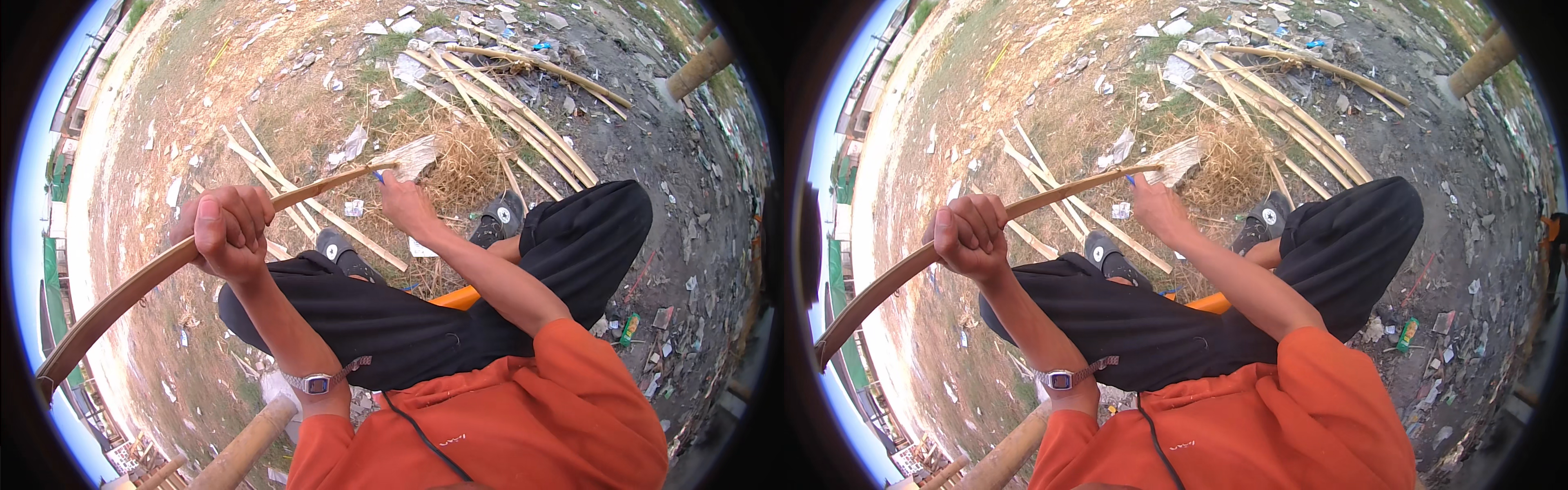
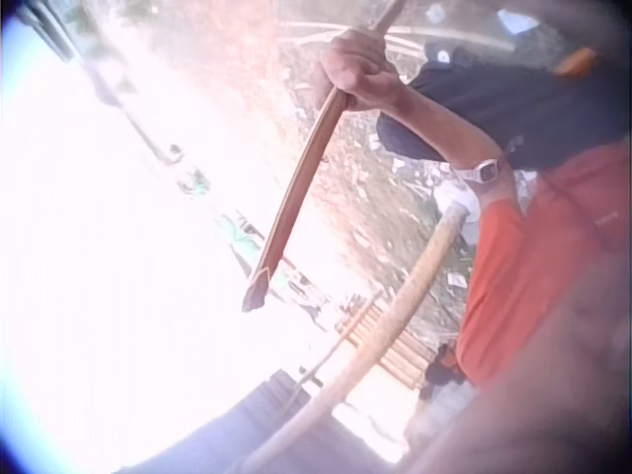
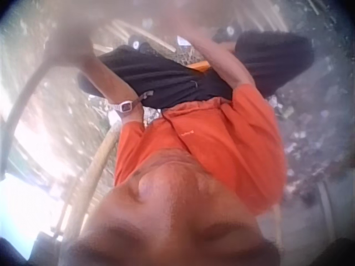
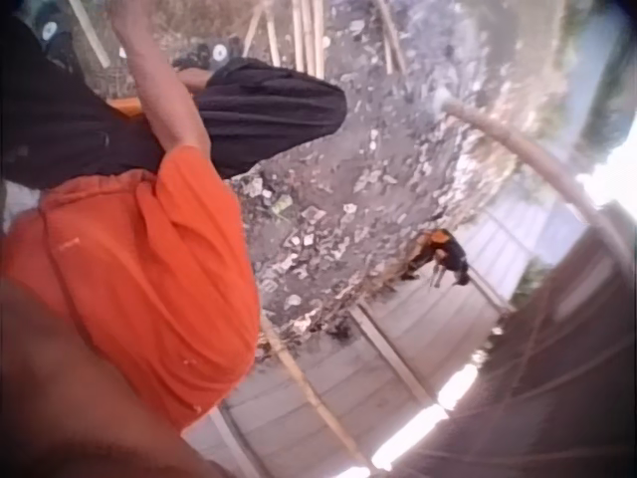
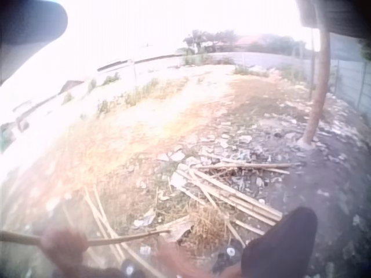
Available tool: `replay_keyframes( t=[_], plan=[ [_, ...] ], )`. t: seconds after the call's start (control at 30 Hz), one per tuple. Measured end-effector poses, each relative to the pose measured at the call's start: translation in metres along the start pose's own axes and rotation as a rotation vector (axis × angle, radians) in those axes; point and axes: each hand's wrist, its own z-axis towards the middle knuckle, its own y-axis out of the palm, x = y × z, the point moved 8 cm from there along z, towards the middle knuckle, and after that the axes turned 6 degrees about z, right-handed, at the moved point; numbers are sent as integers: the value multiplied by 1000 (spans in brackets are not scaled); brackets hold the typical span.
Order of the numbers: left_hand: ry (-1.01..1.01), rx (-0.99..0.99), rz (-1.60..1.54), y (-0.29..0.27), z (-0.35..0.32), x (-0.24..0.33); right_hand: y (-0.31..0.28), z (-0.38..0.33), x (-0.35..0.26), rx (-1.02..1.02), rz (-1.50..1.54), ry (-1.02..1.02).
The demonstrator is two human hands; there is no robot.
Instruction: The person sits cross-legged on a small stool and uses a blue utility knife to shave and smooth a long, thin piece of bamboo. They hold the bamboo with their left hand and carefully scrape along its length with the knife in their right hand, removing thin strips of material.
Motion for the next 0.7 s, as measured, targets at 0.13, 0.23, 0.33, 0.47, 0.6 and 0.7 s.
replay_keyframes(
  t=[0.13, 0.23, 0.33, 0.47, 0.6, 0.7],
  plan=[
    [-4, -16, -4, 4, 3, 0, 19, 28, 54, 31, -38, 55],
    [11, -33, -2, 1, 1, 0, 3, 11, 20, 23, 22, 48],
    [-4, -14, -30, 5, 4, -1, 23, 24, 54, 81, -13, 67],
    [26, -63, 5, 9, 5, 1, 42, 37, 82, 80, 15, 79],
    [-42, -93, 26, 8, 2, -5, 42, 14, 73, 114, 59, 115],
    [-28, -103, 34, 10, 4, -6, 45, 15, 77, 103, 108, 154]
  ],
)
